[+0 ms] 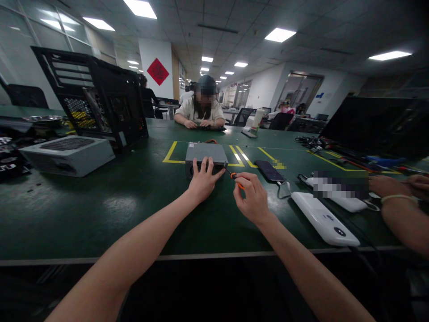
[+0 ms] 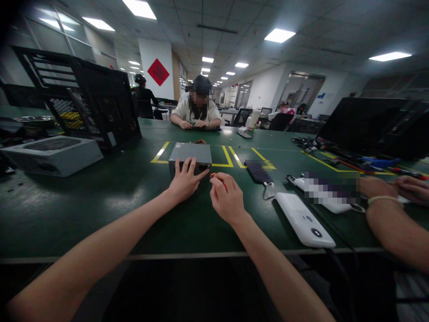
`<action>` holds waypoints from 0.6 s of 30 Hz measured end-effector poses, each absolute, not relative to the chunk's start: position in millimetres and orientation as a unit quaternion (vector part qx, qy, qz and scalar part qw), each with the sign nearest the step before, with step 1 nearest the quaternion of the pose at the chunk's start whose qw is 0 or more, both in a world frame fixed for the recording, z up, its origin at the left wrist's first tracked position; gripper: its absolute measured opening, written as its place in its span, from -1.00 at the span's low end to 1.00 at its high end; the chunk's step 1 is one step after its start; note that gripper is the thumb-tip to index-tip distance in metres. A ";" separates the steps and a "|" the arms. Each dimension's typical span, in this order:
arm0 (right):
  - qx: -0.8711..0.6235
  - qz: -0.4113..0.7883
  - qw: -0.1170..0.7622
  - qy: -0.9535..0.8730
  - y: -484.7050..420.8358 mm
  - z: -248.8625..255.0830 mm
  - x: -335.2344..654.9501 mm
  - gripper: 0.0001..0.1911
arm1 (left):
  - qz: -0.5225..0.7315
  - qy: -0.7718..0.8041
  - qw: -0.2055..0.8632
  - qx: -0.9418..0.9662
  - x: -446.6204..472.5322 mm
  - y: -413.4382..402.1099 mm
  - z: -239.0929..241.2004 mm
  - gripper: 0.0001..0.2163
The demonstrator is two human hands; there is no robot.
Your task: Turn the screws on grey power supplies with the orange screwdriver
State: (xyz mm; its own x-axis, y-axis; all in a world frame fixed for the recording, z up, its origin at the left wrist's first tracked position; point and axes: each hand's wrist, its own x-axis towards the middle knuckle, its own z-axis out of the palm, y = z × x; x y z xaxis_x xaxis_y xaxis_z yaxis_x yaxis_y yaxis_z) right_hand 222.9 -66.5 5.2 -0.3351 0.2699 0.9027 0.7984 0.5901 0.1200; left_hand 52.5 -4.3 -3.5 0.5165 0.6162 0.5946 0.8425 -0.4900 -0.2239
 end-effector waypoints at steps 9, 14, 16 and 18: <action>-0.341 -0.254 0.445 -0.788 -63.9 1.3 221.0 -0.71 | -0.230 -0.437 0.252 -0.832 52.3 -4.9 -3.5 -0.57; -0.343 -0.252 0.428 -0.797 -63.9 1.5 220.6 -0.74 | -0.237 -0.431 0.256 -0.832 51.7 -3.7 -4.7 -0.58; -0.342 -0.253 0.425 -0.799 -64.4 1.8 220.5 -0.75 | -0.240 -0.429 0.252 -0.833 51.5 -3.6 -4.9 -0.57; -0.341 -0.251 0.425 -0.800 -64.4 1.6 220.3 -0.75 | -0.241 -0.428 0.251 -0.834 51.5 -3.7 -4.9 -0.57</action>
